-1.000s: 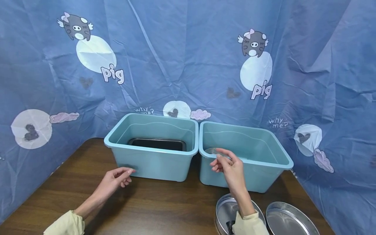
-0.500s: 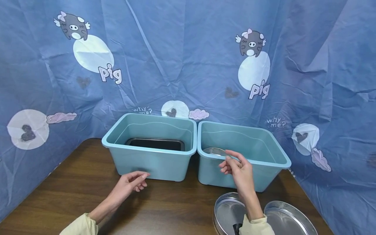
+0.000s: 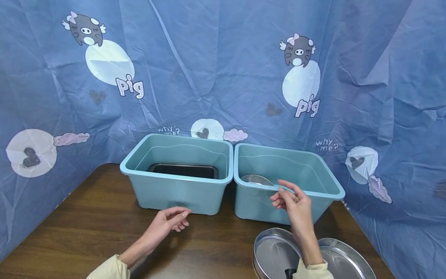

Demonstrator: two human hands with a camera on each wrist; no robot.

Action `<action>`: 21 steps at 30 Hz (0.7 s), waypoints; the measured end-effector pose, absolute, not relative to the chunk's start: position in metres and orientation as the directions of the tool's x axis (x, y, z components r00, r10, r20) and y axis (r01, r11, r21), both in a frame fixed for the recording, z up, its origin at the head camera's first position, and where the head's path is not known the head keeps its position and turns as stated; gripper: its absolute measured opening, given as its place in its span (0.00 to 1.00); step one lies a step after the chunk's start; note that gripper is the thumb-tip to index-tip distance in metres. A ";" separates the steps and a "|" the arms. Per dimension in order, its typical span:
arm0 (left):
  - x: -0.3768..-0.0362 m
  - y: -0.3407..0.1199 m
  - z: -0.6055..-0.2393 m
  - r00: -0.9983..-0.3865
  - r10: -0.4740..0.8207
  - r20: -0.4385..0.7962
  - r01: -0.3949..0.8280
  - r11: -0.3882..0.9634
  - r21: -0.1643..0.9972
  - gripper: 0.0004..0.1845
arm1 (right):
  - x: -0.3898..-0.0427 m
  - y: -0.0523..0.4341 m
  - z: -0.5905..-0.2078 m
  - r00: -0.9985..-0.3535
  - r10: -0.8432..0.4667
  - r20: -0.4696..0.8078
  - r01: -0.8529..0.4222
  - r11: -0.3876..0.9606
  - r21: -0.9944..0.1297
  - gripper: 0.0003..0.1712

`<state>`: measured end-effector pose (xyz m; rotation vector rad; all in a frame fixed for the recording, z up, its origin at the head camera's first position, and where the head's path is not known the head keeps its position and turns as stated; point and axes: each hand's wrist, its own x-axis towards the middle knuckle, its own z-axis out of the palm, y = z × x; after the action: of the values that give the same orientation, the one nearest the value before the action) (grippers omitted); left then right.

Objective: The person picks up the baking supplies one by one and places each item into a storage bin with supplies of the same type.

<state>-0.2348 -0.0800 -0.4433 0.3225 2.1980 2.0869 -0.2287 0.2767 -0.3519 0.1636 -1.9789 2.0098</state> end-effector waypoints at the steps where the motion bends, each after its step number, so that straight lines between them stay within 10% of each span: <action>1: -0.235 -0.078 -0.444 -0.971 0.224 0.078 0.088 0.033 0.996 0.20 | -0.228 0.278 -0.352 -0.943 0.143 0.299 -0.303 -0.003 -0.953 0.11; 21: -0.228 -0.037 -0.452 -0.941 0.326 0.091 0.077 -0.054 0.996 0.18 | -0.221 0.319 -0.360 -0.925 0.202 0.322 -0.342 -0.075 -0.937 0.11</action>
<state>-0.2279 -0.0371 -0.4515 0.4404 2.0311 2.1159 -0.2210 0.3189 -0.3600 0.1516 -1.8421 2.0598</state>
